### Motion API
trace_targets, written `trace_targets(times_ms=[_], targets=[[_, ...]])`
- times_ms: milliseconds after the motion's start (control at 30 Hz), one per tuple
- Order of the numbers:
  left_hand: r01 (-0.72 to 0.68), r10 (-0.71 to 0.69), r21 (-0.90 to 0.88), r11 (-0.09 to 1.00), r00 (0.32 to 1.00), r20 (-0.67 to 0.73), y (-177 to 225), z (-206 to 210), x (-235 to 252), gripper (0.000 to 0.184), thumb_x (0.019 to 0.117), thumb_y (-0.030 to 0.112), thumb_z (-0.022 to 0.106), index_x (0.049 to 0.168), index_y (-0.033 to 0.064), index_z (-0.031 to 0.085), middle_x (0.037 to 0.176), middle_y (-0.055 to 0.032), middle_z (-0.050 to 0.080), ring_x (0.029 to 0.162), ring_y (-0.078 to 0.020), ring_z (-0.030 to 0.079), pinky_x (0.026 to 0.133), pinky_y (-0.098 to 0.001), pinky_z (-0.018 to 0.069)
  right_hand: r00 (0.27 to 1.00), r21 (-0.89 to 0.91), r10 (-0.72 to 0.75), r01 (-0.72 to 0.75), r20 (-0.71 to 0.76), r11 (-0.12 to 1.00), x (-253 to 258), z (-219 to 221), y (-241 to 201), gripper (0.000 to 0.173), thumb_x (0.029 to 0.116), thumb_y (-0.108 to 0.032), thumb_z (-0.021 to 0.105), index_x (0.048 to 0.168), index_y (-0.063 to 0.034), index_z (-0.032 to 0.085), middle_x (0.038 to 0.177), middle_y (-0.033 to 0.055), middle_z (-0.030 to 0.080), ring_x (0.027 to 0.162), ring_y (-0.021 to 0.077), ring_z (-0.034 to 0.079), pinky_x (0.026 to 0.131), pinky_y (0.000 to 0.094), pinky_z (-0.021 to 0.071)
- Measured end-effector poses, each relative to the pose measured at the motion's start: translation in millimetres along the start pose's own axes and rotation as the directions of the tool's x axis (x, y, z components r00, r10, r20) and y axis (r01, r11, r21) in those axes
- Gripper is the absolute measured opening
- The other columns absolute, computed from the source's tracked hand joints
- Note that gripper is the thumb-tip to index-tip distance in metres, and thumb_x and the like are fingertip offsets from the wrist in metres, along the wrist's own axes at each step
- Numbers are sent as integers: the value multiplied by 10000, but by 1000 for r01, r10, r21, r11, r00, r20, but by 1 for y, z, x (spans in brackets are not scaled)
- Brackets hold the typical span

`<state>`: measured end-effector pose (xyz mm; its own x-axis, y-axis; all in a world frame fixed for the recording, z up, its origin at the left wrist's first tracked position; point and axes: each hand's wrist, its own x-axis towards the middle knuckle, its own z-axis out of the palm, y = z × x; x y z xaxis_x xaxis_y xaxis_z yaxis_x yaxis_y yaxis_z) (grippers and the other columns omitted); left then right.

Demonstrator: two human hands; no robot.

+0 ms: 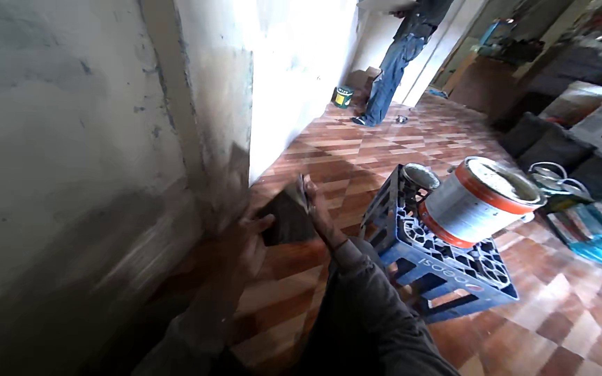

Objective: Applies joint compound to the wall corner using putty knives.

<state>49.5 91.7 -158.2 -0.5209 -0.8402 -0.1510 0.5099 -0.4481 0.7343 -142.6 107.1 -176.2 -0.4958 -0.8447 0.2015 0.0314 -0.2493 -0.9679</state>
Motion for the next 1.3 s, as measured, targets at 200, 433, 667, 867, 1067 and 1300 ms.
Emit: trace_targets(times_ms=[200,433,667,867,1067,1300], targets=[[-229,206,-73,971,949,-241,40,-32,29,254,1026,62,555,1271,5,523,1019,-95,683,855,-175,709,741,-351,623,982,166,82,-53,-170,985,37,-50,57,423,1130,-306,317,1180,-1,605,901,84,686,751,145,665,655,324,579],[-386,333,-158,909,900,-283,47,-49,40,444,1039,89,543,1461,84,408,1175,-99,657,964,-202,705,804,-386,622,928,318,-61,187,-367,929,49,-90,30,414,1118,-300,379,1445,-56,449,1097,134,672,874,210,685,717,380,602],[-407,408,47,912,893,-191,39,-39,30,332,1031,32,536,1354,-5,471,1119,-95,663,951,-172,707,807,-368,631,998,389,17,5,-53,921,34,-69,37,452,989,-133,586,1400,2,455,1108,175,687,951,236,698,838,411,604],[-338,378,192,921,892,-247,24,-28,30,336,1023,41,568,1346,-36,513,1175,-144,637,1014,-192,679,849,-398,611,972,215,224,-205,-70,955,23,-54,40,250,1066,-174,449,1214,-9,564,889,108,684,689,168,658,575,319,563],[-384,462,344,857,869,-179,21,-37,35,322,1002,0,568,1324,-19,582,1127,-152,686,970,-194,700,844,-387,610,992,-114,-120,116,-30,987,7,-15,29,196,1022,-55,525,1134,38,656,919,96,731,824,176,715,769,384,620],[-386,426,710,589,895,133,13,-27,14,437,1033,56,509,1469,26,495,1313,-173,639,1153,-189,651,986,-372,544,996,-78,-23,16,-85,997,-7,10,5,146,1005,-49,568,1034,6,701,872,93,725,788,169,699,746,376,601]])
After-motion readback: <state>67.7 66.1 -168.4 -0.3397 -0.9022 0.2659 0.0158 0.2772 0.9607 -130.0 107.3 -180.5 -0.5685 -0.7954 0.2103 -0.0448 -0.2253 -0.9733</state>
